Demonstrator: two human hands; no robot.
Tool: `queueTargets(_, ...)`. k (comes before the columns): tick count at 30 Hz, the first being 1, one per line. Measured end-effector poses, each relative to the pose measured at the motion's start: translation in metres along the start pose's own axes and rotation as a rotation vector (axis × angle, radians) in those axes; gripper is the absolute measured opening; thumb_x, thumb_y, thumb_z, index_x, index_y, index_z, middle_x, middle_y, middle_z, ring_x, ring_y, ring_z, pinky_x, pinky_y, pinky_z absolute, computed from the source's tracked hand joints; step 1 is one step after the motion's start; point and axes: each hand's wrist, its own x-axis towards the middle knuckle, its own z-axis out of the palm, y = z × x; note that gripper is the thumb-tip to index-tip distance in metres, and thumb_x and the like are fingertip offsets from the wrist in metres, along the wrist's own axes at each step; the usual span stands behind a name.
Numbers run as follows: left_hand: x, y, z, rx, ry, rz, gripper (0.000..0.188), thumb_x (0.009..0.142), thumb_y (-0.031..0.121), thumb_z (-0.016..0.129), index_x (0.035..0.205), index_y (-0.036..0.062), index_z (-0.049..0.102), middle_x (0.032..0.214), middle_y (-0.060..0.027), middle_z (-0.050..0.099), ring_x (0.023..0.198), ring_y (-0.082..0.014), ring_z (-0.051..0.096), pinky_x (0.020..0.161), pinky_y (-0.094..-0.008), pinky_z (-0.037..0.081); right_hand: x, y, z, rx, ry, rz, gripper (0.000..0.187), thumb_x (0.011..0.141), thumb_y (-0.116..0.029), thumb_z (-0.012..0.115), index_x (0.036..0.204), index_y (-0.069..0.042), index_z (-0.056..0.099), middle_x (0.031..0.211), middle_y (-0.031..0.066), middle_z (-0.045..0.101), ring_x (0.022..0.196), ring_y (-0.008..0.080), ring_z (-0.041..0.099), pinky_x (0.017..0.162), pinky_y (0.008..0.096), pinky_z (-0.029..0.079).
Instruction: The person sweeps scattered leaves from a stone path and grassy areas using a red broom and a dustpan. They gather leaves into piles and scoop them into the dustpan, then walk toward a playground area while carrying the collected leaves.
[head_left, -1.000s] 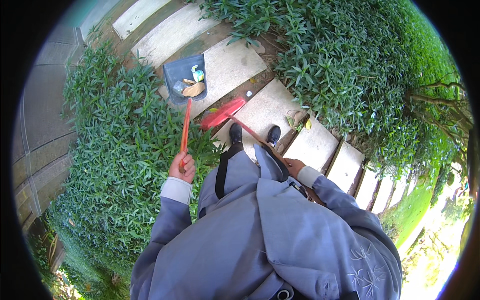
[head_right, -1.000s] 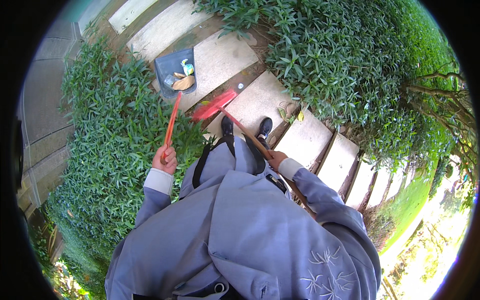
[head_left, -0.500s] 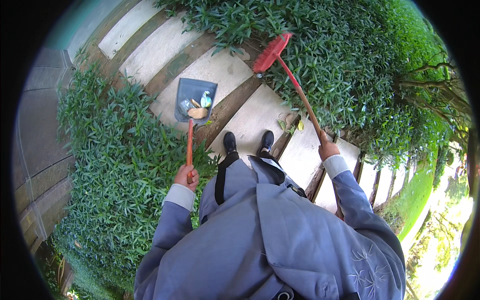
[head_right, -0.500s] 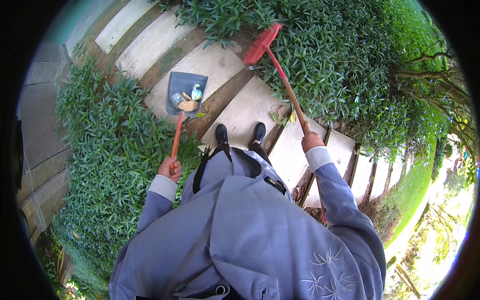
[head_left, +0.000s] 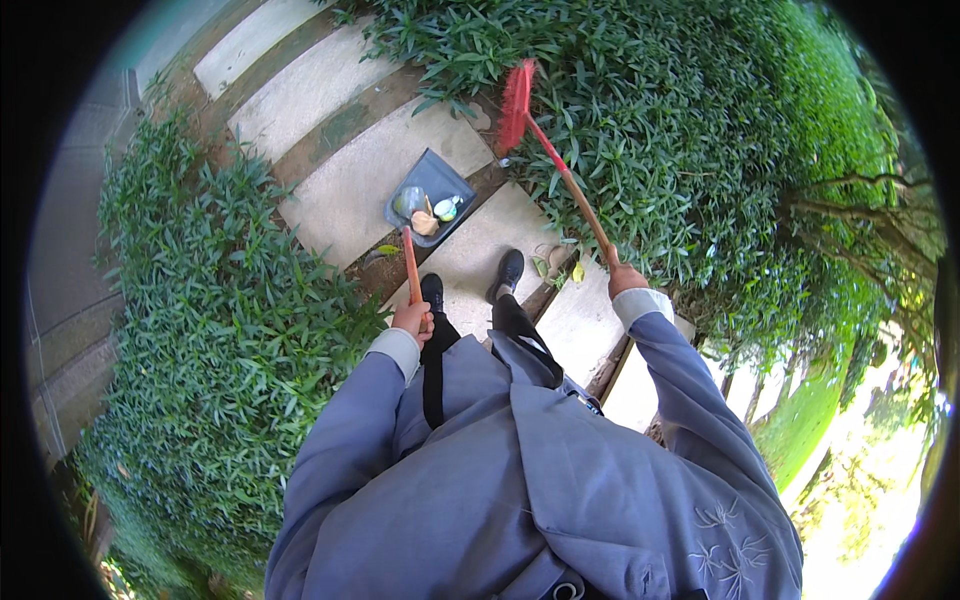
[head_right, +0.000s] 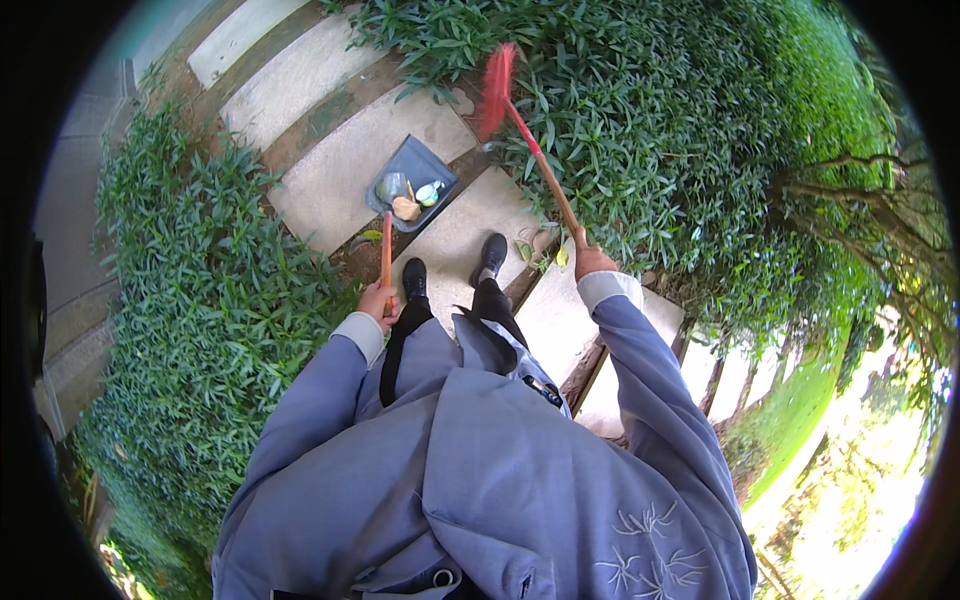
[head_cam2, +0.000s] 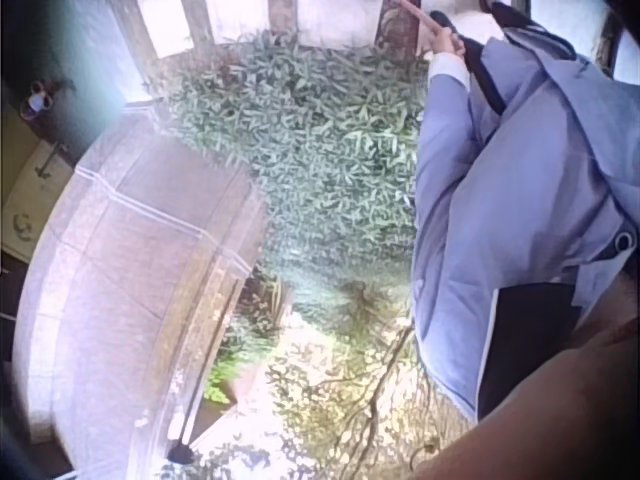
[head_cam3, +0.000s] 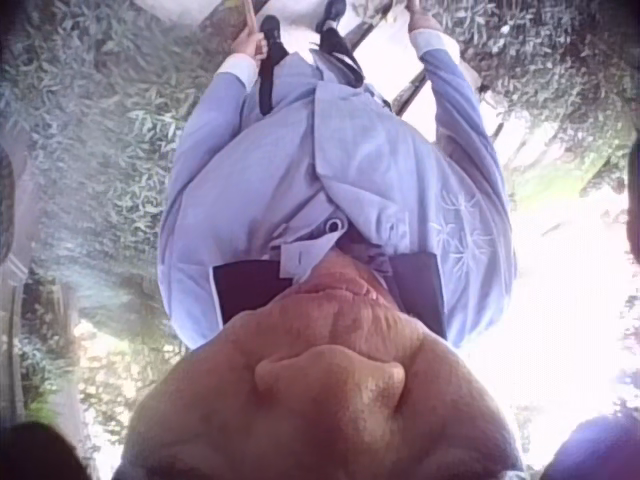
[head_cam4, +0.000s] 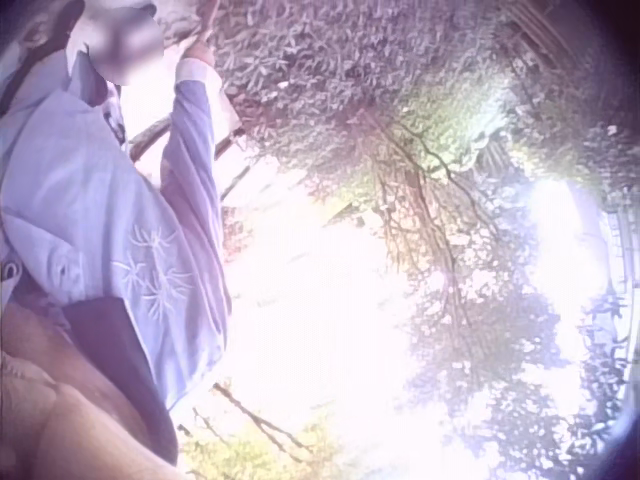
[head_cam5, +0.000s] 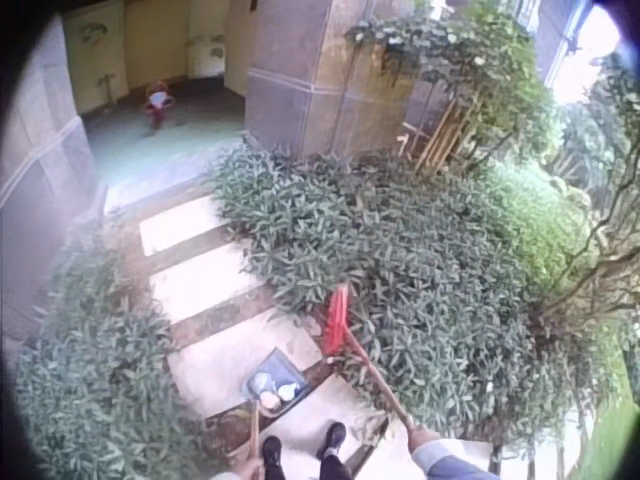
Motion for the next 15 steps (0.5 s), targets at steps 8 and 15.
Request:
queueTargets(8, 0.044, -0.023, 0.050, 0.308, 0.290, 0.125, 0.022, 0.071, 0.008, 0.046, 0.089, 0.0097, 0.034, 0.053, -0.0053, 0.041, 0.032, -0.0160, 0.040, 0.027, -0.0277, 0.030, 0.026, 0.012, 0.030, -0.091, -0.075, -0.089, 0.054, 0.083, -0.009, 0.032, 0.133, -0.016, 0.014, 0.093, 0.0253, 0.054, 0.075, 0.0358, 0.060, 0.062, 0.0451, 0.048)
queueTargets(15, 0.079, -0.053, 0.059, 0.486, 0.536, 0.074, 0.021, 0.072, 0.010, 0.047, 0.090, 0.0083, 0.035, 0.054, -0.0064, 0.044, 0.033, -0.0172, 0.043, 0.028, -0.0291, 0.032, -0.011, 0.049, 0.018, 0.228, -0.123, -0.217, 0.061, 0.075, -0.007, 0.041, 0.131, -0.014, 0.017, 0.079, 0.0247, 0.057, 0.070, 0.0387, 0.057, 0.065, 0.0467, 0.045)
